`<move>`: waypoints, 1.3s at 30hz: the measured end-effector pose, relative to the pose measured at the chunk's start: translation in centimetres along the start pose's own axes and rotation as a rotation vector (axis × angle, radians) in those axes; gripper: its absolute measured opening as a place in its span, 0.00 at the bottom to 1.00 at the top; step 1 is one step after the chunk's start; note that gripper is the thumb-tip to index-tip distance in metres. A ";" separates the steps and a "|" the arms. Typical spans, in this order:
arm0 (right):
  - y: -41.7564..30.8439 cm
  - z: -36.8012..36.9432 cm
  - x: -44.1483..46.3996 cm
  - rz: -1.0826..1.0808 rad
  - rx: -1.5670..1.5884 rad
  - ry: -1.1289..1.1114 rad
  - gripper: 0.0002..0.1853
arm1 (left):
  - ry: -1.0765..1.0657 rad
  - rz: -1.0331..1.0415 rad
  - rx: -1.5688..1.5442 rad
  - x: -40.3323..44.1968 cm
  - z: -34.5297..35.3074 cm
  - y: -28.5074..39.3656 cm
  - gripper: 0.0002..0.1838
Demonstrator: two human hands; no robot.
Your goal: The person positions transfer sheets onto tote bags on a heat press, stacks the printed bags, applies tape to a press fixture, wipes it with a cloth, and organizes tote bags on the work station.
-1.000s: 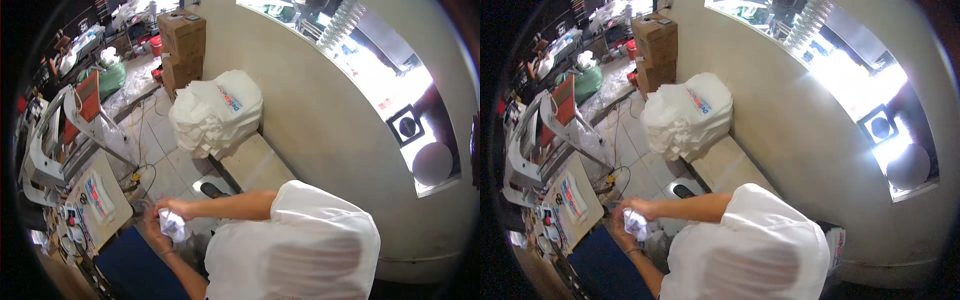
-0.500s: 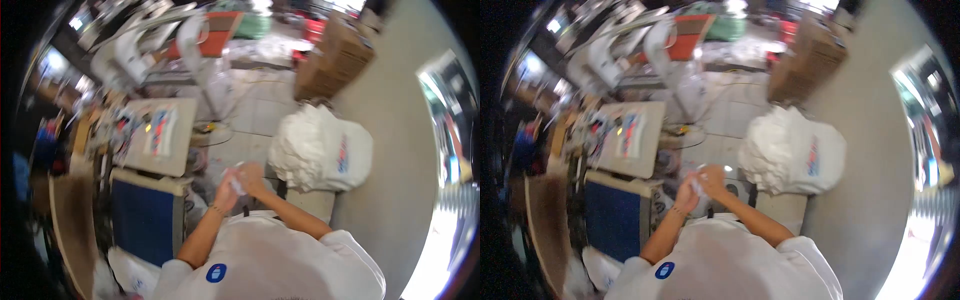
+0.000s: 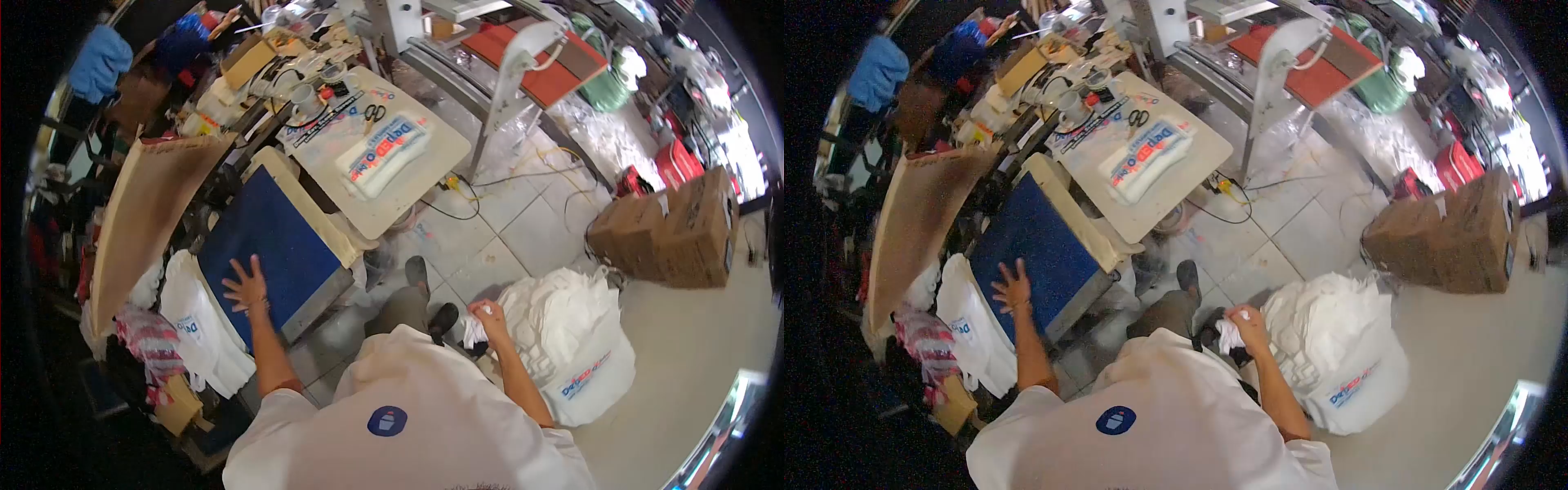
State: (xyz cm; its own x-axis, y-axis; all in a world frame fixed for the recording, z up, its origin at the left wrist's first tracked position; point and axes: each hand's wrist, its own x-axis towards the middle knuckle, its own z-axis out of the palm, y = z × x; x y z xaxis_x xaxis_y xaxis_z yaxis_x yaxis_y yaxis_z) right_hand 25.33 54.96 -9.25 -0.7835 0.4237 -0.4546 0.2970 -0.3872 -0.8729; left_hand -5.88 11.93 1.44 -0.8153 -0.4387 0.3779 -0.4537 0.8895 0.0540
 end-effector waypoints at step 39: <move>-9.2 6.7 15.4 0.471 -0.279 -0.402 0.23 | -0.195 0.700 -0.867 -0.1 -1.9 18.0 0.29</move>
State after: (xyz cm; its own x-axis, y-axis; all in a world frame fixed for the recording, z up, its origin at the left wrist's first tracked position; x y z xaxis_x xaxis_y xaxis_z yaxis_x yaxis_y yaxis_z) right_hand 6.86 59.55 -7.01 -0.6620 -0.0962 -0.7433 0.7437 -0.2074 -0.6355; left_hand -13.22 28.23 4.13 -0.8686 0.2454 0.4304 0.4653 0.7026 0.5384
